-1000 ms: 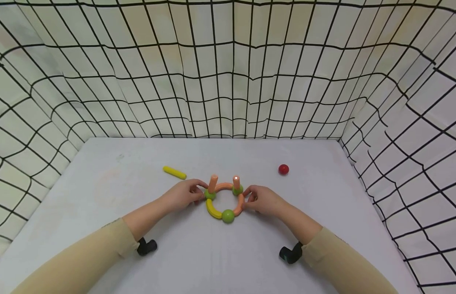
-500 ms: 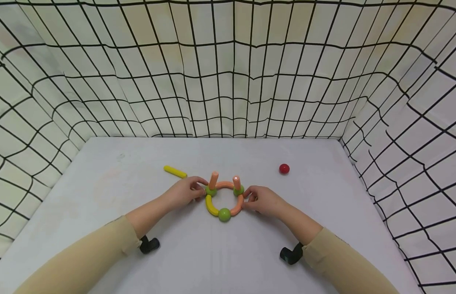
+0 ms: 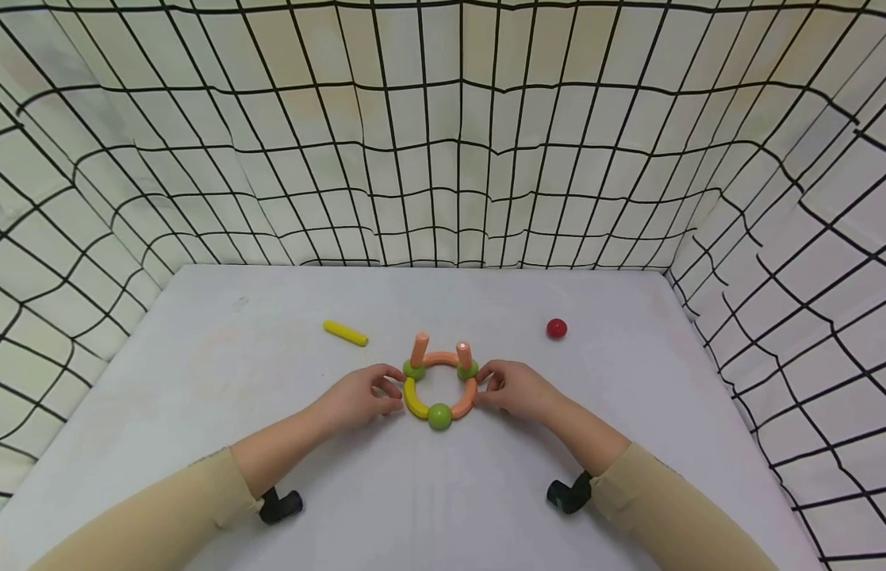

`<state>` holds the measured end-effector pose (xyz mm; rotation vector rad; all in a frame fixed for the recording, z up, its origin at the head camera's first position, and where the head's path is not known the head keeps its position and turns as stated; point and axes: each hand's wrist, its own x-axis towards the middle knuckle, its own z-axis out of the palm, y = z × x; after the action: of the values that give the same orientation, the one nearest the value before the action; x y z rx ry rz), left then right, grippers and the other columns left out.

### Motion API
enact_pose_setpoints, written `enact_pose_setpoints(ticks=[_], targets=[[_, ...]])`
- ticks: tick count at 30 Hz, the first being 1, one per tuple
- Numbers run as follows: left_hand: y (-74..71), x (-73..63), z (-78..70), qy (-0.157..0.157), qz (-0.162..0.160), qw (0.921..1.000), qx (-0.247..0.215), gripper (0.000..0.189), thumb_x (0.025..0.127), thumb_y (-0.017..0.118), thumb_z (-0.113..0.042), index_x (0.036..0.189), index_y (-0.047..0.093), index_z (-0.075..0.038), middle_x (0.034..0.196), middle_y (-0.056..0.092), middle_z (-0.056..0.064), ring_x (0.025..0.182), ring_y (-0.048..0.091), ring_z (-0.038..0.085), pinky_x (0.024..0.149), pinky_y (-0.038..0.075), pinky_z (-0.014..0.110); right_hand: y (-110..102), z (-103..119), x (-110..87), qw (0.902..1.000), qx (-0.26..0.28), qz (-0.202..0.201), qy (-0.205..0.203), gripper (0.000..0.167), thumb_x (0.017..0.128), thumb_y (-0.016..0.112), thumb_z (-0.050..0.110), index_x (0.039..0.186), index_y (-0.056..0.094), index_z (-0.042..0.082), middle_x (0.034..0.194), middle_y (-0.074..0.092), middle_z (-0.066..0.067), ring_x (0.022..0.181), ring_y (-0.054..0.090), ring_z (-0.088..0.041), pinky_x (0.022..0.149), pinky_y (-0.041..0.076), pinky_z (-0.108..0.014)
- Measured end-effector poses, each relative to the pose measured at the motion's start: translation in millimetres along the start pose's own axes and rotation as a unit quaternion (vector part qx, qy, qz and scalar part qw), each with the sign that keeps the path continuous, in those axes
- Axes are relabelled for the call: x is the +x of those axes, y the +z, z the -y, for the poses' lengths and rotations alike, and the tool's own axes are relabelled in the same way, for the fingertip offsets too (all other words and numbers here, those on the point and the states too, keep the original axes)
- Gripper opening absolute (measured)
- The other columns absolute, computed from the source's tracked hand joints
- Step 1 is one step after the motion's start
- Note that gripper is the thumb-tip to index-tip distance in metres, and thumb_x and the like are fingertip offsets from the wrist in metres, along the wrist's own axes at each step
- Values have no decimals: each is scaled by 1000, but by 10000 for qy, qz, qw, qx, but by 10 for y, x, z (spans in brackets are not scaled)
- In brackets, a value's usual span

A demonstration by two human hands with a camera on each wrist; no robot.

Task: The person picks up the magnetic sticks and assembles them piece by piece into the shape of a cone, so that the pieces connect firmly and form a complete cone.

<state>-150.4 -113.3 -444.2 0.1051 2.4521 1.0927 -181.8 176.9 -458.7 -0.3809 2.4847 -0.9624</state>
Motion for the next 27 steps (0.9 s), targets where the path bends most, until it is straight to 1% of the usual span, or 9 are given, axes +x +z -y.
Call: enact_pose_setpoints(ticks=[6,12,17,27], targets=[[36,-21,-22,78,-60,9999,47,39,89,75,-19,125,60,-15,96,64,-3,80,60,14,73,50,31,1,17,-14,10000,25,0,-32,29,87,77,25,111,66,14,82,60,0,69,54,-16,62,44,-31],[31,15,-26,147,-131,9997,124,39,88,76,-19,124,60,-16,95,64,-4,83,59,15,76,50,32,-2,30,-32,10000,0,-50,-83,28,87,77,24,110,66,14,82,60,1,69,54,-16,63,44,-31],[21,46,-33,114,-187,9997,141,40,88,76,-21,125,61,-17,95,64,-4,83,59,15,77,50,32,8,33,-26,10000,-20,-77,-46,28,86,78,26,108,66,14,82,60,1,70,54,-17,63,45,-31],[-8,65,-29,85,-191,9997,97,38,89,75,-22,125,61,-18,97,65,-4,80,61,12,74,50,32,-2,17,-36,9999,61,-116,-109,26,88,76,26,109,67,14,82,60,1,69,55,-17,63,45,-31]])
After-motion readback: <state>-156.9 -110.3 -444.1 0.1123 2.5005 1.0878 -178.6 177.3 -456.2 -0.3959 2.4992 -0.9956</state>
